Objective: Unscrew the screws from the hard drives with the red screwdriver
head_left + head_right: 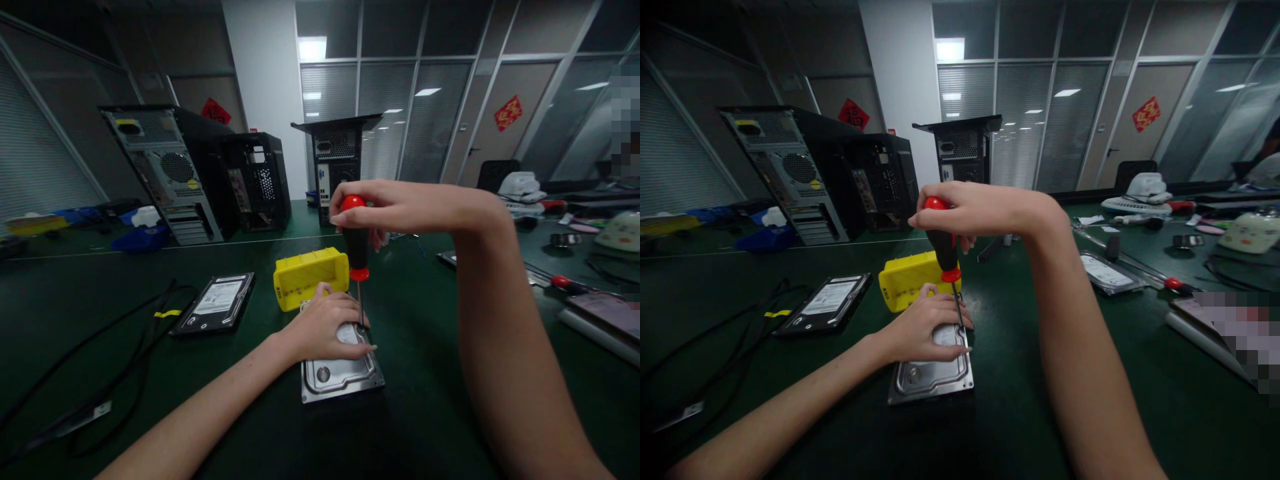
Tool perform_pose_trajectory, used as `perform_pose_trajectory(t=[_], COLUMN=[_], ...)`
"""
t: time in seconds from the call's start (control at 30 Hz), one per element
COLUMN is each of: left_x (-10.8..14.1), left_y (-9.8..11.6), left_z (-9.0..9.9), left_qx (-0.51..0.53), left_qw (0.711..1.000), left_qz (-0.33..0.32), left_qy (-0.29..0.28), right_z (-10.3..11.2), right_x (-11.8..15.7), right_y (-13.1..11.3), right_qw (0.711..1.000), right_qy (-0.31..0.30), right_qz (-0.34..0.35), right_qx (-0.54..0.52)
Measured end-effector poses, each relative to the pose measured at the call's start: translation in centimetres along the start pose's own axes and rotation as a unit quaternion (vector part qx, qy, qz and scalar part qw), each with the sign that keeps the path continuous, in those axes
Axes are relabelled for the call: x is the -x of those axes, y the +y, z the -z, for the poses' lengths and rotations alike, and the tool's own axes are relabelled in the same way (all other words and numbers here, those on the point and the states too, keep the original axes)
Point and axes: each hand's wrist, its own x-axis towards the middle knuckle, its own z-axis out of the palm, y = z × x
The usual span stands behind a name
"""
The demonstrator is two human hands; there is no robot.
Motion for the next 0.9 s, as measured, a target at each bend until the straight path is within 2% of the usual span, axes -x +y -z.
perform_pose_trajectory(t=[0.1, 0.27, 0.5, 0.57, 0.7, 0.8, 0.9], left_x=[0.0, 0.0, 0.1, 0.1, 0.1, 0.2, 0.3], left_y=[0.1, 0.3, 0.3, 0.2, 0.2, 0.3, 0.4], left_z=[0.0, 0.2, 0.3, 0.3, 0.4, 0.6, 0.7], left_qx=[-0.002, -0.007, -0.005, -0.004, -0.006, -0.009, -0.016], left_qw=[1.000, 1.000, 1.000, 1.000, 1.000, 1.000, 1.000], left_qz=[0.002, 0.003, 0.001, 0.001, -0.001, -0.008, -0.011], left_qy=[0.001, -0.001, 0.007, 0.003, -0.008, -0.009, -0.009], right_z=[0.0, 0.0, 0.8, 1.4, 2.5, 2.6, 2.0], right_x=[-0.1, -0.2, 0.4, 1.2, 2.9, 3.1, 1.8], right_y=[0.1, -0.1, 0.9, 1.3, 1.9, 2.0, 1.8], right_qw=[0.999, 1.000, 0.999, 0.999, 0.987, 0.970, 0.966], right_qy=[-0.010, 0.009, -0.010, 0.018, 0.149, 0.225, 0.239], right_qz=[0.030, 0.017, 0.040, 0.047, 0.058, 0.087, 0.102], right_qx=[-0.023, 0.016, 0.002, -0.005, -0.011, -0.020, -0.012])
